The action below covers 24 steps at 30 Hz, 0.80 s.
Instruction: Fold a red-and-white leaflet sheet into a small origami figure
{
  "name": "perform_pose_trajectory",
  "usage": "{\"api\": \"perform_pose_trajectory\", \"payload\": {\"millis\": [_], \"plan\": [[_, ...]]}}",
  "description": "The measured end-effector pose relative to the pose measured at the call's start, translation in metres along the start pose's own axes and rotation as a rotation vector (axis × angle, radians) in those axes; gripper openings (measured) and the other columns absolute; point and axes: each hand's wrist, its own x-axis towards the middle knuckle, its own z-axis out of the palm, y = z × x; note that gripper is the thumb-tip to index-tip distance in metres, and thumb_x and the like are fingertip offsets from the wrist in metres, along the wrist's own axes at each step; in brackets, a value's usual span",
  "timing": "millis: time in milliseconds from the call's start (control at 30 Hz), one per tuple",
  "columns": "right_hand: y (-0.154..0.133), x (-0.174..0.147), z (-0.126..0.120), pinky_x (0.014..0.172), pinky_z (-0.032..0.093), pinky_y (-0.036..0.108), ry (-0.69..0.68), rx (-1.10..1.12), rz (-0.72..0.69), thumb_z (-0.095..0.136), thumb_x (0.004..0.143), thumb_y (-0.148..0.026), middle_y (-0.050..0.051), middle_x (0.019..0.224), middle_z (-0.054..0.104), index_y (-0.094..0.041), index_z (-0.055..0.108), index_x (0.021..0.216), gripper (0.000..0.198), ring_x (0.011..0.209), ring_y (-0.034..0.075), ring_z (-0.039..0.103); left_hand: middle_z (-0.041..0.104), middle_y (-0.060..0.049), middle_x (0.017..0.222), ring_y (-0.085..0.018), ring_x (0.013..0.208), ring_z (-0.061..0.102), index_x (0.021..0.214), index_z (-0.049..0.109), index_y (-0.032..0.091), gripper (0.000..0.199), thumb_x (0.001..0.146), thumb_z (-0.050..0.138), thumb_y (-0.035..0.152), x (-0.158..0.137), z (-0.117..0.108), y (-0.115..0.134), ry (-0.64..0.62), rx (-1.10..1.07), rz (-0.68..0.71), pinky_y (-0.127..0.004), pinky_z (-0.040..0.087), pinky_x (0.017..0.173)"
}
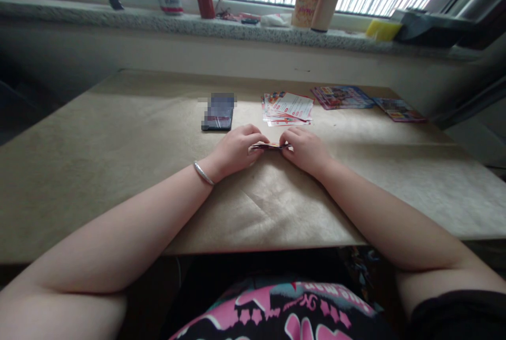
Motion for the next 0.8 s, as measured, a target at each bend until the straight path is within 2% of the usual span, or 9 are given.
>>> {"api": "perform_pose_trajectory", "payload": {"millis": [200,367,500,667,800], "plan": [[-0.002,0.0,-0.001,0.079,0.043,0.034,-0.089,-0.053,-0.078,0.059,0.091,-0.028,0.008,0.097,0.07,-0.02,0.07,0.091,0.013,0.091,0.023,0.061,0.07,-0.005,0.097,-0.017,0.087,0.062,0.104,0.073,0.022,0.019,0.089,0.061,0.019,0.001,-0.001,0.0,-0.085,0.063,0.118,-0.03,0.049,0.08],[-0.002,-0.001,-0.002,0.082,0.045,0.036,-0.127,0.019,-0.143,0.063,0.089,-0.043,0.007,0.096,0.071,-0.02,0.074,0.096,0.026,0.092,0.024,0.06,0.072,-0.003,0.091,-0.017,0.08,0.063,0.092,0.076,0.025,0.018,0.094,0.058,0.026,0.0,-0.001,0.0,-0.112,0.157,0.129,-0.03,0.046,0.074],[0.0,0.0,0.0,0.085,0.046,0.037,-0.086,0.071,-0.138,0.06,0.091,-0.034,0.007,0.095,0.072,-0.021,0.075,0.094,0.021,0.092,0.024,0.06,0.073,-0.003,0.088,-0.017,0.081,0.064,0.091,0.076,0.025,0.021,0.094,0.055,0.025,0.001,-0.002,0.003,-0.16,0.177,0.131,-0.03,0.046,0.074],[0.007,0.001,0.005,0.095,0.046,0.039,-0.043,0.163,-0.116,0.06,0.09,-0.025,0.005,0.104,0.074,-0.022,0.075,0.096,0.016,0.101,0.023,0.061,0.072,-0.006,0.092,-0.02,0.085,0.065,0.092,0.075,0.02,0.023,0.091,0.052,0.02,0.003,-0.006,0.011,-0.203,0.314,0.077,-0.033,0.048,0.075],[0.009,0.001,0.008,0.092,0.048,0.038,-0.033,0.217,-0.109,0.06,0.089,-0.023,0.005,0.1,0.075,-0.021,0.076,0.091,0.017,0.096,0.022,0.064,0.073,-0.008,0.097,-0.023,0.088,0.067,0.095,0.075,0.019,0.026,0.092,0.049,0.024,0.003,-0.007,0.013,-0.202,0.387,-0.002,-0.038,0.047,0.083]]}}
